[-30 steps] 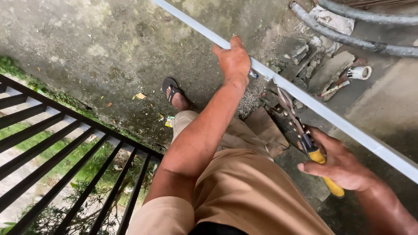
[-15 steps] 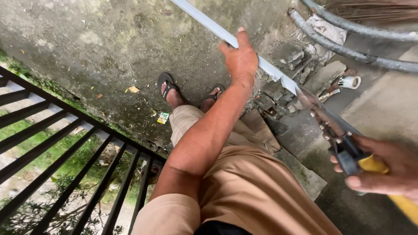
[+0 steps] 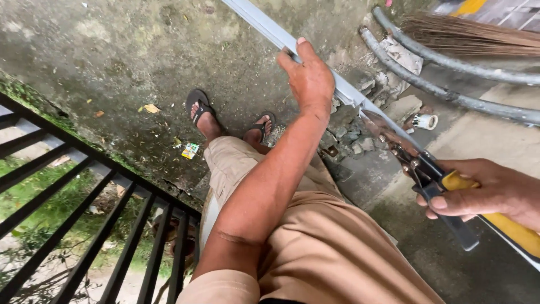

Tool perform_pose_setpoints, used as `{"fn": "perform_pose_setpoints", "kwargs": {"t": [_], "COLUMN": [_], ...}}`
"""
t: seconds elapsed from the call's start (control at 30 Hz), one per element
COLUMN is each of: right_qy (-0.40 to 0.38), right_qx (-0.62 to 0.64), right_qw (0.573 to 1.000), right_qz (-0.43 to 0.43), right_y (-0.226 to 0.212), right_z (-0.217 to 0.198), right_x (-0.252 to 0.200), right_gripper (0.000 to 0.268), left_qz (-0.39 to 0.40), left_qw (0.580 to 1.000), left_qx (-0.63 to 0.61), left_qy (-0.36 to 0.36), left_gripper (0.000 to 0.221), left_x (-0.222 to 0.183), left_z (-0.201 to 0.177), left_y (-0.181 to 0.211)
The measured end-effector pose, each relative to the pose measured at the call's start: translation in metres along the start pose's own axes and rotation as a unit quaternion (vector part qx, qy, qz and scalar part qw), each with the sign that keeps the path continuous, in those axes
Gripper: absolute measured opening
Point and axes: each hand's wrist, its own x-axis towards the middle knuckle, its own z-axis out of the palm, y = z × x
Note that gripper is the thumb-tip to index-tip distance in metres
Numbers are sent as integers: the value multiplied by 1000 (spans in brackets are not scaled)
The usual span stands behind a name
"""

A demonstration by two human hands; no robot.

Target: Using tin snips to notch a metal profile and then bending it by hand to create a frame or structure.

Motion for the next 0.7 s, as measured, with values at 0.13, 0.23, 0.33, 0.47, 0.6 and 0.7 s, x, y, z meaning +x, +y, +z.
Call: {"fn": "perform_pose_setpoints", "kwargs": {"t": [0.13, 0.23, 0.33, 0.47, 0.6, 0.7], "right_qy": [61, 68, 59, 114, 148, 144], "right_qx": [23, 43, -10, -169, -178, -132], "right_qw": [997, 997, 998, 976, 960, 965], "right_qz": [33, 11, -14, -79, -154, -176], "right_y": [-40, -36, -31, -16, 23, 48], "right_z": [22, 27, 41, 76, 80, 75], "right_x": [-24, -21, -22, -2, 34, 67], "right_gripper": [50, 47, 36, 124, 128, 130], "left_qz": [9, 23, 44, 63, 38, 40], "left_qw": [1000, 999, 998, 995, 998, 998], "left_qx": [-13, -23, -43, -76, -51, -49], "left_qy": [8, 8, -2, -20, -24, -21], "left_gripper": [64, 65, 67, 64, 71, 75], "left_x": [5, 12, 18, 26, 21, 20], "left_z": [-6, -9, -10, -9, -11, -12], "left_y": [5, 4, -2, -9, 7, 10]}}
